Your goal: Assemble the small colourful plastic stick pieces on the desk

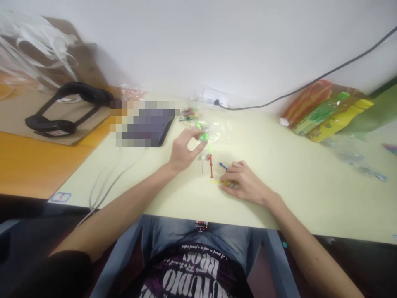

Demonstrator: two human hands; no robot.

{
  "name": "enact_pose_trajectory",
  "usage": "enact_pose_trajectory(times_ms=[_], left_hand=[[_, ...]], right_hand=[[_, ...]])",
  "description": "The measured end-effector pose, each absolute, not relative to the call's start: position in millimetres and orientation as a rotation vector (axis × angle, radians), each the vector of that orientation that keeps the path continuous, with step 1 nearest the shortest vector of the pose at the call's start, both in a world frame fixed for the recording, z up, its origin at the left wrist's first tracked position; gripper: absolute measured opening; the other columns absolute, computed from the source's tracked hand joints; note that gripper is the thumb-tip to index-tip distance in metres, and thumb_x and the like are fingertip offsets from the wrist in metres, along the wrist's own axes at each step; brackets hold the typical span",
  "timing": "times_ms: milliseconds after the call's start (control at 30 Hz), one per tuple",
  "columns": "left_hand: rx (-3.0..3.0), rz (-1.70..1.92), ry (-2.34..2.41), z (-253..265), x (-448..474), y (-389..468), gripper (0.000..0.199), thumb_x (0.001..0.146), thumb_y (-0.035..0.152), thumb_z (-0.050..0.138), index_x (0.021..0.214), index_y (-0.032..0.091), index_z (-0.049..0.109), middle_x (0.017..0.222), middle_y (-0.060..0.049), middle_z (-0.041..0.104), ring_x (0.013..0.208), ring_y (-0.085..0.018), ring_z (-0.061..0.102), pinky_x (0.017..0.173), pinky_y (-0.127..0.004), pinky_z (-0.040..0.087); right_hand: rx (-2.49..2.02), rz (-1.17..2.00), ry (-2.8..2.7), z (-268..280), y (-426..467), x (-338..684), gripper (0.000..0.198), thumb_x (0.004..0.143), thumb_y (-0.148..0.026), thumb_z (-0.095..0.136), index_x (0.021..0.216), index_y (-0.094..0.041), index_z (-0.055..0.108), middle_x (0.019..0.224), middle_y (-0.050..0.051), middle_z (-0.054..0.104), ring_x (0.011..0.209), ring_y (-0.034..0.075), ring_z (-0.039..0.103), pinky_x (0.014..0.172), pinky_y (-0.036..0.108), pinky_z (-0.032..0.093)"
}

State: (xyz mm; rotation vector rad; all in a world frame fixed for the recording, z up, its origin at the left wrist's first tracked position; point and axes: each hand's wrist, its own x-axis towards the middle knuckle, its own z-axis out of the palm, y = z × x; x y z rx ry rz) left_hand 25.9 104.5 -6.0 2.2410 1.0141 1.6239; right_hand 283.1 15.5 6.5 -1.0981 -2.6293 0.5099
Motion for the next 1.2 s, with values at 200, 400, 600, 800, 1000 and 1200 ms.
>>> enact_pose_trajectory(times_ms=[200,400,600,800,1000,1200], left_hand=[[2.193,1.600,1.012,-9.4,25.8,104.3,0.022,0.095,0.034,0.072,0.111,0.020,0.067,0.103,-0.006,0.072,0.091,-0.018,0.068,0.090,-0.034,0.056],[2.213,1.553,1.024,-7.3,27.3,102.9,0.022,0.096,0.037,0.071,0.109,0.020,0.067,0.104,-0.007,0.071,0.095,-0.020,0.067,0.092,-0.037,0.056],[2.251,1.500,0.974,-3.4,31.9,98.6,0.018,0.095,0.031,0.069,0.110,0.021,0.070,0.106,-0.007,0.075,0.099,-0.021,0.070,0.095,-0.039,0.056],[2.187,1.432,0.915,-9.4,37.3,94.1,0.022,0.095,0.027,0.070,0.116,0.020,0.073,0.113,-0.008,0.079,0.105,-0.021,0.075,0.097,-0.037,0.058],[2.067,1.366,0.930,-13.4,40.4,92.9,0.026,0.094,0.035,0.075,0.116,0.020,0.074,0.113,-0.007,0.080,0.102,-0.021,0.077,0.098,-0.037,0.061],[2.001,1.358,0.951,-14.0,38.2,95.7,0.034,0.092,0.043,0.077,0.119,0.022,0.073,0.112,-0.007,0.080,0.101,-0.023,0.078,0.096,-0.038,0.063]], right_hand=[[-1.171,0.553,-2.529,-0.8,12.2,309.8,0.022,0.098,-0.042,0.067,0.095,-0.021,0.074,0.084,0.006,0.065,0.085,0.023,0.053,0.083,0.040,0.038],[-1.257,0.503,-2.454,-7.2,10.9,341.8,0.021,0.098,-0.040,0.065,0.091,-0.023,0.073,0.079,0.006,0.064,0.081,0.024,0.053,0.079,0.040,0.042],[-1.382,0.462,-2.449,-7.7,5.6,373.4,0.024,0.095,-0.047,0.070,0.091,-0.025,0.076,0.077,0.005,0.065,0.080,0.024,0.057,0.086,0.045,0.039],[-1.382,0.431,-2.391,3.2,6.6,382.3,0.034,0.093,-0.060,0.072,0.100,-0.028,0.079,0.085,0.006,0.072,0.086,0.026,0.063,0.092,0.049,0.036],[-1.287,0.384,-2.195,28.9,37.4,333.3,0.035,0.101,-0.057,0.061,0.094,-0.026,0.076,0.078,0.003,0.070,0.075,0.021,0.061,0.089,0.044,0.039],[-1.105,0.611,-2.100,32.3,87.0,260.4,0.029,0.100,-0.046,0.064,0.118,-0.024,0.069,0.091,0.003,0.077,0.082,0.022,0.068,0.082,0.035,0.049]])
